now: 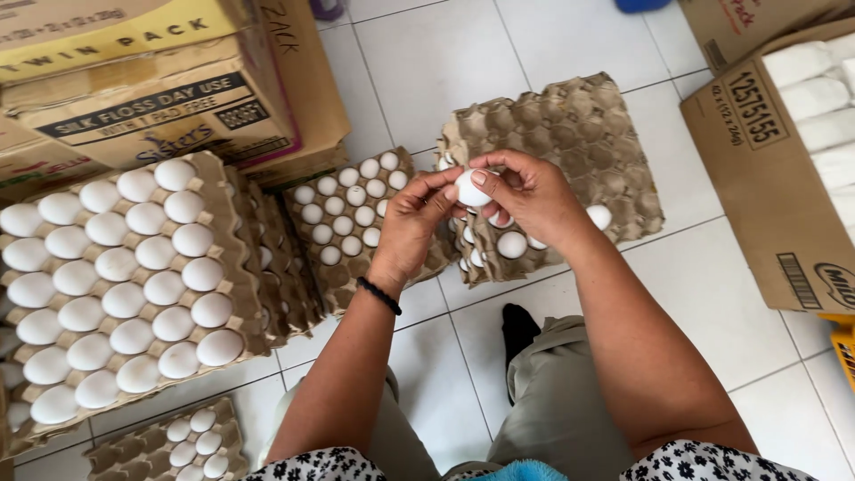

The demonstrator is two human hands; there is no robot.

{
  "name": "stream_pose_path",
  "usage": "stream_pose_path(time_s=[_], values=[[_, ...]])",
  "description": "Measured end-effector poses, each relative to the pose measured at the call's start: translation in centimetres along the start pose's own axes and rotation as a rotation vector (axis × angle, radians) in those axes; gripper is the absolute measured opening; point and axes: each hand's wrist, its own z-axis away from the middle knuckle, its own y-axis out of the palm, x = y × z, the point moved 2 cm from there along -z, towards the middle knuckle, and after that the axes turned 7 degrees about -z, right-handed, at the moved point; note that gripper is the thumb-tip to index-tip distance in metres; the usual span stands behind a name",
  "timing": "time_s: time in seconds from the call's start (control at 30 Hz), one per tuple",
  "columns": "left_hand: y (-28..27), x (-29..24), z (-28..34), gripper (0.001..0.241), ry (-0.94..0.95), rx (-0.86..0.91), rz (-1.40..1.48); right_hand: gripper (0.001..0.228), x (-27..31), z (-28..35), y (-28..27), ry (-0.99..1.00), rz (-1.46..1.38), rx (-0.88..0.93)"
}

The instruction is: Checking eggs for damage and arranging them into cardboard trays.

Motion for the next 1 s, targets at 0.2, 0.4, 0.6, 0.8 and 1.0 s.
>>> stream_pose_path(time_s=[0.2, 0.4, 0.6, 0.8, 1.0], values=[[6.9, 4.8, -0.6, 0.027, -0.022, 0.049, -0.229, 0.031, 0.9, 2.0, -7.1, 0.297, 0.198, -0.057], [14.4, 10.0, -3.2, 0.031, 0.056, 0.028, -0.569, 0.035, -2.9, 3.5, -15.9, 0.259, 0.174, -0.138], [20.2, 14.5, -5.5, 0.028, 0.136, 0.127, -0.841, 0.041, -4.5, 4.8, -20.8, 0.324, 0.518, -0.366], [22.2, 17.4, -6.7, 0.033, 0.283, 0.152, -1.422, 0.035, -10.0, 2.6, -23.3, 0.36, 0.542, -0.384], [21.4, 20.1, -7.1, 0.026, 0.213, 0.178, -1.564, 0.026, -10.7, 1.9, -22.8, 0.488, 0.456, -0.345]])
